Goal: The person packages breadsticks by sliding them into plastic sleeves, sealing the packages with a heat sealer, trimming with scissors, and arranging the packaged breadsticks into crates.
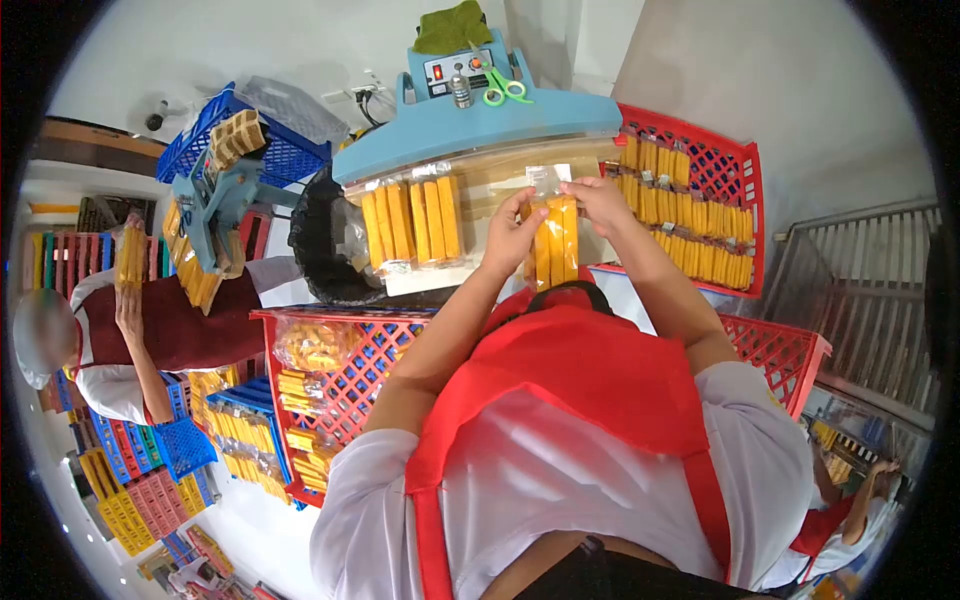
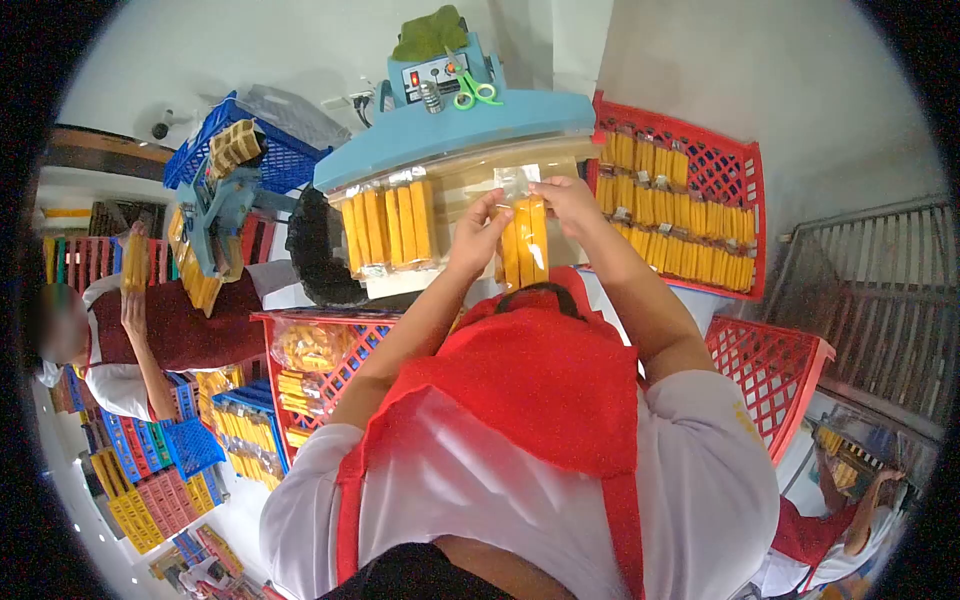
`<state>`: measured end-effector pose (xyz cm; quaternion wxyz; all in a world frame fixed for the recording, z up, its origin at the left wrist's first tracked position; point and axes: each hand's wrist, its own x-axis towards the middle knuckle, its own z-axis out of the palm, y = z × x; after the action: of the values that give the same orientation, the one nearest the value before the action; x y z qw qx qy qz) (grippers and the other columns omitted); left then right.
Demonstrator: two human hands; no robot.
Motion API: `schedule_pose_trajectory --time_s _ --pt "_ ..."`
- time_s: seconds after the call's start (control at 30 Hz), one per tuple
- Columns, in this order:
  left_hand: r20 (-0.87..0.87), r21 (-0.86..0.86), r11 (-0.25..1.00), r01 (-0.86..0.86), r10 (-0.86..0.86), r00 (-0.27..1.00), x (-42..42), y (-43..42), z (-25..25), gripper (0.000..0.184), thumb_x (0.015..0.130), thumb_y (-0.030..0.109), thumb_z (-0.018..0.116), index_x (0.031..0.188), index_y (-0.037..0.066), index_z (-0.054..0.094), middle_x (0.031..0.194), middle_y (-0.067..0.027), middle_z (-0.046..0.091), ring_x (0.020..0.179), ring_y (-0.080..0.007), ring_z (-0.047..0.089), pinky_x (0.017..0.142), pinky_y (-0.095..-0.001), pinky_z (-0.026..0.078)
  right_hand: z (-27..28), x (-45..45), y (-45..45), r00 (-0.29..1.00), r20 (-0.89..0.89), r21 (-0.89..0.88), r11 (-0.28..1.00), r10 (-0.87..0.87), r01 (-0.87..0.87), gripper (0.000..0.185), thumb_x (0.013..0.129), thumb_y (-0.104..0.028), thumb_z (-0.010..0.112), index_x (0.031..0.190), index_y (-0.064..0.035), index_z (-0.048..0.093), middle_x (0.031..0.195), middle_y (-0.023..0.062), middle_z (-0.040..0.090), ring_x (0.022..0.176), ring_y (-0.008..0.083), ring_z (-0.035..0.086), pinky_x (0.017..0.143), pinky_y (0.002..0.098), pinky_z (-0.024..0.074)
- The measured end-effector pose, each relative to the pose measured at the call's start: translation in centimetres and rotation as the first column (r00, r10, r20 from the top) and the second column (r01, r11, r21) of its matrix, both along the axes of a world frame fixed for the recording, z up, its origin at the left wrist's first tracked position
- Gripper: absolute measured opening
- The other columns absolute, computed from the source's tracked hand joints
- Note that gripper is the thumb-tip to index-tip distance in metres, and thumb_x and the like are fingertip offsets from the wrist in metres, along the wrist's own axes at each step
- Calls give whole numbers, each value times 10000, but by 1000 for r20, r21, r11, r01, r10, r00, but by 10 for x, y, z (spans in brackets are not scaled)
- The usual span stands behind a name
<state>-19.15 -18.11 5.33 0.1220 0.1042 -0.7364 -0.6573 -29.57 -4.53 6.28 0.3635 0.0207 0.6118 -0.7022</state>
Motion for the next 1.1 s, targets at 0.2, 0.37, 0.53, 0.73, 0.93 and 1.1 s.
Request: schedule_pose_trajectory --time_s 0.2,0.37,0.53,0.73,0.93,1.1 --pt "169 227 968 -111 73 983 -46 -9 0 410 794 184 576 1103 -61 468 935 -92 554 832 -123 513 728 -238 418 -8 -44 -25 961 267 -13 997 -76 83 143 786 -153 571 879 -49 539 817 59 578 725 162 562 676 329 467" --pt "162 240 919 -313 280 946 -74 -25 -18 355 795 183 586 1027 -69 491 869 -90 559 765 -121 517 675 -240 424 -8 -31 -44 960 158 -82 966 -232 247 199 825 -156 524 974 -25 506 901 78 560 771 180 565 640 330 486" --pt "64 121 849 -514 510 858 -76 -25 -39 396 704 194 675 971 -50 512 821 -87 470 697 -135 444 617 -258 399 -21 4 -48 978 -169 -101 990 -119 103 326 831 -152 512 1105 16 460 927 83 571 819 137 535 714 266 432" --pt "-187 -442 766 -467 431 883 -38 -20 8 429 676 178 669 1022 -24 515 969 -165 509 889 -271 488 776 -314 388 -21 11 -61 963 -196 -50 982 -187 180 316 835 -143 497 1113 4 466 920 80 575 801 133 534 706 265 430" --pt "113 -829 558 -11 186 976 61 -24 64 345 654 240 659 991 190 604 1171 -95 455 1135 -349 332 917 -531 225 -21 21 -87 957 -265 -80 992 -115 97 282 833 -144 492 1072 5 494 901 73 581 771 137 532 705 270 422" --pt "189 -864 503 27 274 943 88 -42 44 429 646 248 669 1062 280 571 1204 -52 440 1170 -357 280 915 -577 166 -29 31 -112 949 -300 -71 994 -96 79 257 827 -147 495 1029 9 517 882 73 584 773 140 529 706 277 418"
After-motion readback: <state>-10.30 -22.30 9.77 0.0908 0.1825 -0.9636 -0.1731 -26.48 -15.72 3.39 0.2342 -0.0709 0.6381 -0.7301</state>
